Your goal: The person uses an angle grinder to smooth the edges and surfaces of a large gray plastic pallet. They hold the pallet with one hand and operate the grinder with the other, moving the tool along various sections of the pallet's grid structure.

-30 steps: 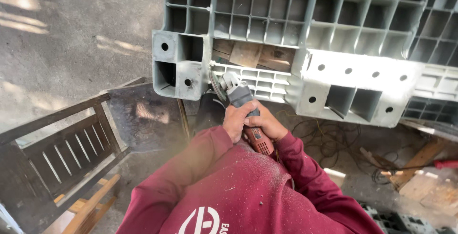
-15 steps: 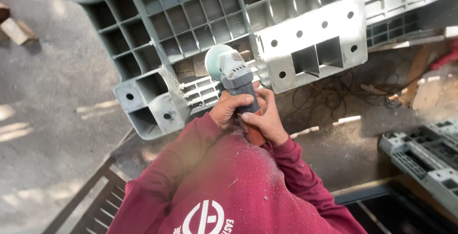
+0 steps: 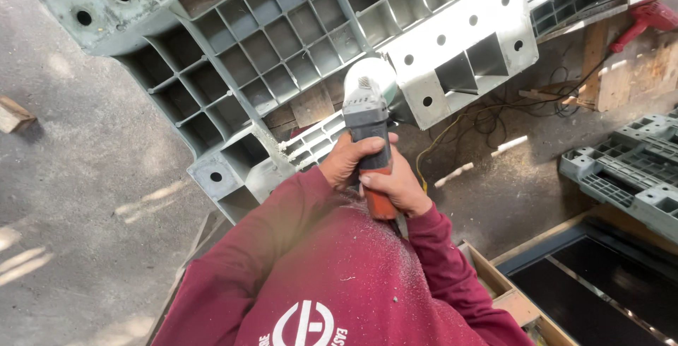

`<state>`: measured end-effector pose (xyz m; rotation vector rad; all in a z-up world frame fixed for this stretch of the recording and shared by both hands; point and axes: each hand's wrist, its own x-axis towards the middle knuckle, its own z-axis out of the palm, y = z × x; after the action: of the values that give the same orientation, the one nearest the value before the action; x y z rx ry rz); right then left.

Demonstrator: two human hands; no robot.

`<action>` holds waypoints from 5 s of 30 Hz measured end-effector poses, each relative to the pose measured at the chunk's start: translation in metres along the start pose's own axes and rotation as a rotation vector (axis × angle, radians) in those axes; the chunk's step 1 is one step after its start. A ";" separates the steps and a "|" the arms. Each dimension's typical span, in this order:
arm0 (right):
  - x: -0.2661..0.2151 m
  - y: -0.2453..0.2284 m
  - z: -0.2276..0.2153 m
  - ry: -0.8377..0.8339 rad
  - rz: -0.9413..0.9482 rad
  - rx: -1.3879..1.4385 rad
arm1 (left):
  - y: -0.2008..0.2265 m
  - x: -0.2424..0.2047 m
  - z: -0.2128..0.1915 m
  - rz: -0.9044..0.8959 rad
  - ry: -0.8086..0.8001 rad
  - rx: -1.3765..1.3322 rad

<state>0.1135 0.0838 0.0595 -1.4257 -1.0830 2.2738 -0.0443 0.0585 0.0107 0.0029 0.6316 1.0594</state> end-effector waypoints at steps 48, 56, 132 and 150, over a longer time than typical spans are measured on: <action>0.016 0.028 0.016 0.186 -0.071 0.032 | -0.012 0.034 -0.045 0.023 -0.026 -0.098; 0.016 0.028 0.014 0.184 -0.063 0.026 | -0.012 0.034 -0.046 0.016 -0.033 -0.081; -0.005 0.043 0.005 0.224 -0.048 0.030 | -0.027 0.027 -0.041 -0.035 -0.049 0.018; -0.011 0.049 0.006 0.237 -0.054 0.031 | -0.032 0.024 -0.039 -0.061 -0.033 0.058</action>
<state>0.1226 0.0411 0.0341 -1.5854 -0.9946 2.0135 -0.0294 0.0505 -0.0431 0.0513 0.6284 0.9799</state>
